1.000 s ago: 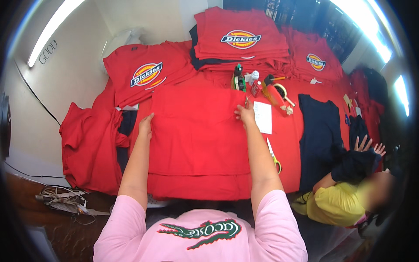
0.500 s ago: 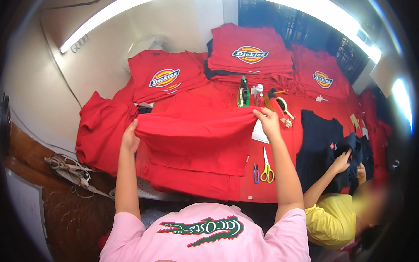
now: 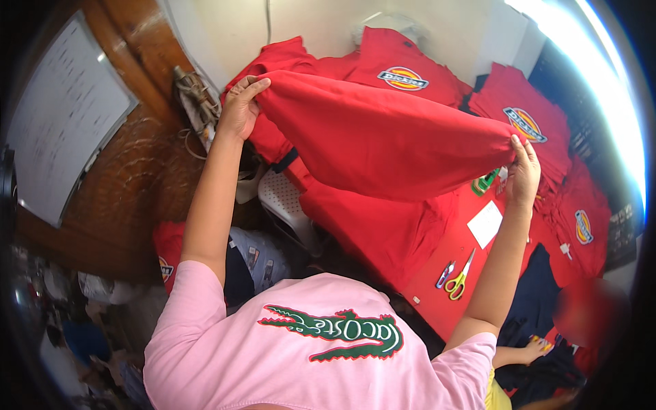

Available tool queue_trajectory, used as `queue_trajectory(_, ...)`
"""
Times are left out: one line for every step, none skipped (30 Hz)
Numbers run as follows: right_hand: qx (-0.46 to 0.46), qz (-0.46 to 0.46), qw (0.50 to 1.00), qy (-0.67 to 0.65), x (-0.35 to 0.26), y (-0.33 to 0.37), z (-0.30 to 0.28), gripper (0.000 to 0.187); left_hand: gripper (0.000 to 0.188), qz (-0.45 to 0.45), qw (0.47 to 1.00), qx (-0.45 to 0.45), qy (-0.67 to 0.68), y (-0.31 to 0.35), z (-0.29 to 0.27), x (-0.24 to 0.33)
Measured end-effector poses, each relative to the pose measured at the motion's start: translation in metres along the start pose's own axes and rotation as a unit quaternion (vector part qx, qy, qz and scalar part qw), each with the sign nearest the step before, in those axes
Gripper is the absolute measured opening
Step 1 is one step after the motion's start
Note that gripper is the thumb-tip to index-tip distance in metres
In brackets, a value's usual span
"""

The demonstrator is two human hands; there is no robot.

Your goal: The person picks up red t-shirts from a stack, holds them up to view different sides, and uses a small tool to trim or remove material from the shirts.

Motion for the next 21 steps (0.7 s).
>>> queue_trajectory(-0.024, 0.003, 1.000, 0.008, -0.001, -0.008, 0.003, 0.021, 0.013, 0.007, 1.000, -0.004, -0.001, 0.007, -0.010, 0.011)
queue_trajectory(-0.046, 0.005, 0.999, 0.015, -0.001, -0.013, 0.010, 0.020, 0.014, 0.014, 1.000, -0.010, -0.003, 0.012, -0.021, 0.020)
queue_trajectory(-0.067, 0.007, 0.998, 0.022, 0.001, -0.017, 0.018, 0.020, 0.015, 0.020, 1.000, -0.017, -0.005, 0.017, -0.032, 0.030)
queue_trajectory(-0.087, 0.018, 0.996, 0.015, 0.000, -0.012, 0.038, 0.019, 0.018, 0.023, 1.000, -0.001, -0.011, 0.024, -0.044, 0.039)
queue_trajectory(-0.091, 0.008, 0.995, 0.033, -0.001, -0.013, 0.049, 0.019, 0.018, 0.030, 0.999, 0.027, -0.001, 0.034, -0.045, 0.049)
queue_trajectory(-0.096, -0.002, 0.994, 0.050, -0.003, -0.015, 0.059, 0.020, 0.018, 0.038, 0.998, 0.055, 0.008, 0.044, -0.044, 0.059)
queue_trajectory(-0.100, -0.010, 0.993, 0.068, -0.003, -0.014, 0.072, 0.020, 0.019, 0.043, 0.995, 0.084, 0.018, 0.056, -0.048, 0.073)
queue_trajectory(-0.127, -0.020, 0.989, 0.071, -0.003, -0.010, 0.086, 0.020, 0.028, 0.020, 0.999, 0.025, 0.023, 0.066, -0.052, 0.084)
queue_trajectory(-0.134, -0.030, 0.986, 0.094, -0.002, -0.007, 0.101, 0.019, 0.029, 0.024, 0.999, 0.031, 0.012, 0.073, -0.065, 0.093)
queue_trajectory(-0.092, -0.043, 0.989, 0.108, 0.000, 0.003, 0.121, 0.019, 0.031, 0.029, 0.999, 0.039, -0.002, 0.081, -0.080, 0.102)
queue_trajectory(-0.050, -0.056, 0.990, 0.122, 0.003, 0.014, 0.143, 0.019, 0.033, 0.033, 0.998, 0.047, -0.015, 0.090, -0.096, 0.113)
queue_trajectory(-0.064, -0.056, 0.986, 0.144, 0.013, 0.011, 0.154, 0.019, 0.029, 0.051, 0.996, 0.069, -0.029, 0.099, -0.115, 0.124)
queue_trajectory(-0.075, -0.061, 0.980, 0.172, 0.018, 0.001, 0.153, 0.019, 0.027, 0.076, 0.991, 0.070, -0.081, 0.108, -0.126, 0.137)
queue_trajectory(-0.088, -0.063, 0.974, 0.197, 0.026, -0.003, 0.160, 0.019, 0.024, 0.099, 0.983, 0.074, -0.137, 0.120, -0.138, 0.153)
queue_trajectory(-0.105, -0.024, 0.979, 0.173, 0.037, 0.003, 0.173, 0.017, 0.021, 0.120, 0.970, 0.081, -0.197, 0.135, -0.149, 0.170)
queue_trajectory(-0.119, 0.014, 0.981, 0.151, 0.045, 0.011, 0.183, 0.016, 0.018, 0.113, 0.956, 0.090, -0.255, 0.154, -0.149, 0.187)
queue_trajectory(-0.135, 0.051, 0.981, 0.128, 0.050, 0.022, 0.204, 0.014, 0.017, 0.165, 0.931, 0.090, -0.313, 0.171, -0.153, 0.206)
queue_trajectory(-0.104, 0.087, 0.983, 0.124, 0.058, 0.031, 0.223, 0.015, 0.017, 0.215, 0.899, 0.090, -0.370, 0.187, -0.158, 0.222)
queue_trajectory(-0.091, 0.100, 0.985, 0.104, 0.065, 0.044, 0.246, 0.017, 0.016, 0.262, 0.861, 0.089, -0.427, 0.204, -0.162, 0.240)
queue_trajectory(-0.077, 0.114, 0.987, 0.085, 0.071, 0.056, 0.269, 0.018, 0.015, 0.267, 0.873, 0.056, -0.404, 0.218, -0.169, 0.255)
queue_trajectory(-0.062, 0.127, 0.988, 0.066, 0.076, 0.065, 0.288, 0.019, 0.013, 0.251, 0.895, 0.035, -0.368, 0.231, -0.173, 0.269)
Point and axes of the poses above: each hand's wrist, its own y-axis away from the middle knuckle, its own z-axis out of the palm, x = y × z, the point moved 5 cm from there along -y, towards the middle knuckle, and after that the axes turned 4 degrees about x, right-handed, at the moved point
